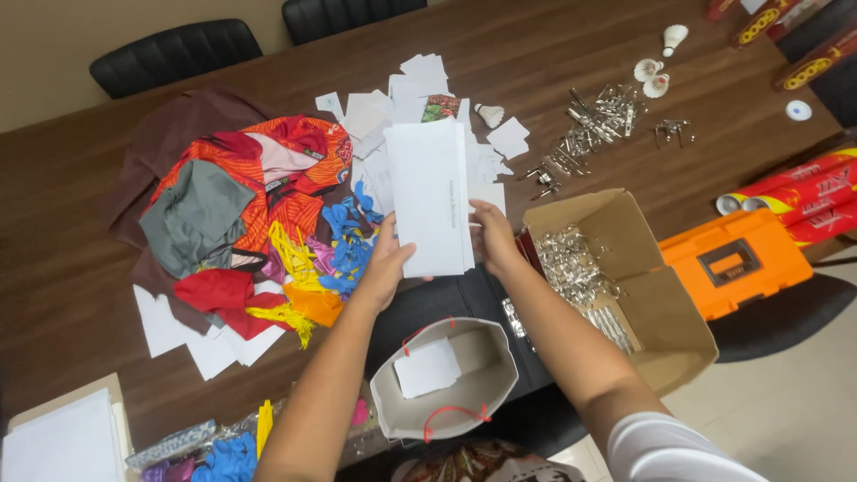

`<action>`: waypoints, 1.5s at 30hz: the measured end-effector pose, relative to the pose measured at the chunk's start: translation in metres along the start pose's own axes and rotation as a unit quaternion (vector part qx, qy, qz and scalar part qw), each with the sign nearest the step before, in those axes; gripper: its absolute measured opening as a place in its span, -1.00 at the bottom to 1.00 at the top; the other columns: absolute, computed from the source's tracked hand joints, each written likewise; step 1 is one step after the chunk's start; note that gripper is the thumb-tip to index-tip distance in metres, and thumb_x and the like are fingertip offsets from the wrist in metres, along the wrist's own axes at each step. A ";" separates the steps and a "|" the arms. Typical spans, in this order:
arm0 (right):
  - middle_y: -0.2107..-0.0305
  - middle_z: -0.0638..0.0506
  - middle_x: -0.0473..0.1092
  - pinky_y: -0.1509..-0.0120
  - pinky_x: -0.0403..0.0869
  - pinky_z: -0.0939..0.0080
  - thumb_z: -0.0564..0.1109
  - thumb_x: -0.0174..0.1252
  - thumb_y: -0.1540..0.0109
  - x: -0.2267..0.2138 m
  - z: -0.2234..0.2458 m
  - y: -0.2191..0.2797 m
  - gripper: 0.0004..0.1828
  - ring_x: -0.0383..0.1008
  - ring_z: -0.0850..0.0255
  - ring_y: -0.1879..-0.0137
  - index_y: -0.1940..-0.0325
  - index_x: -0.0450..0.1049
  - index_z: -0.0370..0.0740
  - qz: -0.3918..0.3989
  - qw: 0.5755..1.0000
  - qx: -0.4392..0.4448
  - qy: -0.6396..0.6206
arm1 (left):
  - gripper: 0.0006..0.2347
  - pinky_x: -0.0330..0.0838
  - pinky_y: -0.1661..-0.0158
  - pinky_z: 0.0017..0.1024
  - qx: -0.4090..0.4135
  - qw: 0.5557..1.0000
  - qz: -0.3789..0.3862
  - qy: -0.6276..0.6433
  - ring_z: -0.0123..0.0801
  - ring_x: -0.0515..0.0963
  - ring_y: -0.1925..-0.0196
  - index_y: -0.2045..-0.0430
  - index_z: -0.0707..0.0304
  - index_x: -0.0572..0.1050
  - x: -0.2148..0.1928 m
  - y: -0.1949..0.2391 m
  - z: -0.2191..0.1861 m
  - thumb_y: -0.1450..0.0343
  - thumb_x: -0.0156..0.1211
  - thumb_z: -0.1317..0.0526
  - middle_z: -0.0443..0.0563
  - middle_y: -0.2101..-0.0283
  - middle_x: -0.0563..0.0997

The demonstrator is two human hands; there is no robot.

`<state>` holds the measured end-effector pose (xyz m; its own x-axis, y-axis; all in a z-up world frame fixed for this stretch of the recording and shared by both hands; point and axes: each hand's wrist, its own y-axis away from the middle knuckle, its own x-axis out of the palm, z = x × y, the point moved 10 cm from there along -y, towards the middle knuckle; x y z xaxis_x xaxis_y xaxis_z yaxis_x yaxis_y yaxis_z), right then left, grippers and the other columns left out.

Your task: The person organizes various items on a table, including colorful plastic pieces, yellow sticks, and white envelopes. They sort the plastic pieces into separate piles, arrange the yellow sticks, and then gather and stack the white envelopes before placing them into a paper bag.

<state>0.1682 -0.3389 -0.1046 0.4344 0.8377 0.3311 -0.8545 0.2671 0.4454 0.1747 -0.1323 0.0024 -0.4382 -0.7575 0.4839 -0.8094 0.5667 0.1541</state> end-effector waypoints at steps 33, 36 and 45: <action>0.02 -0.18 0.51 -0.10 0.51 -0.10 0.01 -0.01 -0.35 0.002 -0.029 -0.135 -0.67 0.54 -0.08 -0.11 -0.09 0.54 -0.10 0.041 0.627 -0.018 0.778 | -0.46 0.58 0.32 -0.24 0.011 0.998 -0.028 0.047 -0.23 0.63 0.17 -0.40 0.17 0.01 -0.015 0.019 0.014 -0.48 -0.05 0.37 0.17 -0.01 0.55; 0.05 -0.25 0.52 -0.07 0.53 -0.12 -0.04 -0.04 -0.36 0.032 0.011 -0.107 -0.68 0.55 -0.13 -0.07 -0.11 0.49 -0.14 0.034 0.636 -0.080 0.767 | -0.46 0.59 0.33 -0.25 0.033 0.998 -0.027 0.042 -0.22 0.64 0.16 -0.40 0.17 0.01 -0.010 0.023 0.001 -0.48 -0.05 0.37 0.19 -0.02 0.55; 0.11 -0.16 0.56 -0.02 0.64 0.15 -0.33 0.37 -0.10 0.065 0.113 0.030 -0.53 0.63 0.12 0.07 -0.07 0.44 -0.39 0.054 0.982 -0.108 0.143 | -0.49 0.62 0.37 -0.28 0.114 0.992 -0.047 0.024 -0.23 0.65 0.11 -0.38 0.18 0.01 0.020 0.054 -0.059 -0.49 -0.07 0.37 0.19 -0.08 0.52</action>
<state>0.2030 -0.3307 0.0242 0.2678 0.9576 0.1062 -0.9450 0.2395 0.2229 0.1457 -0.0978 0.0711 -0.3411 -0.7843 0.5182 -0.9157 0.4018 0.0055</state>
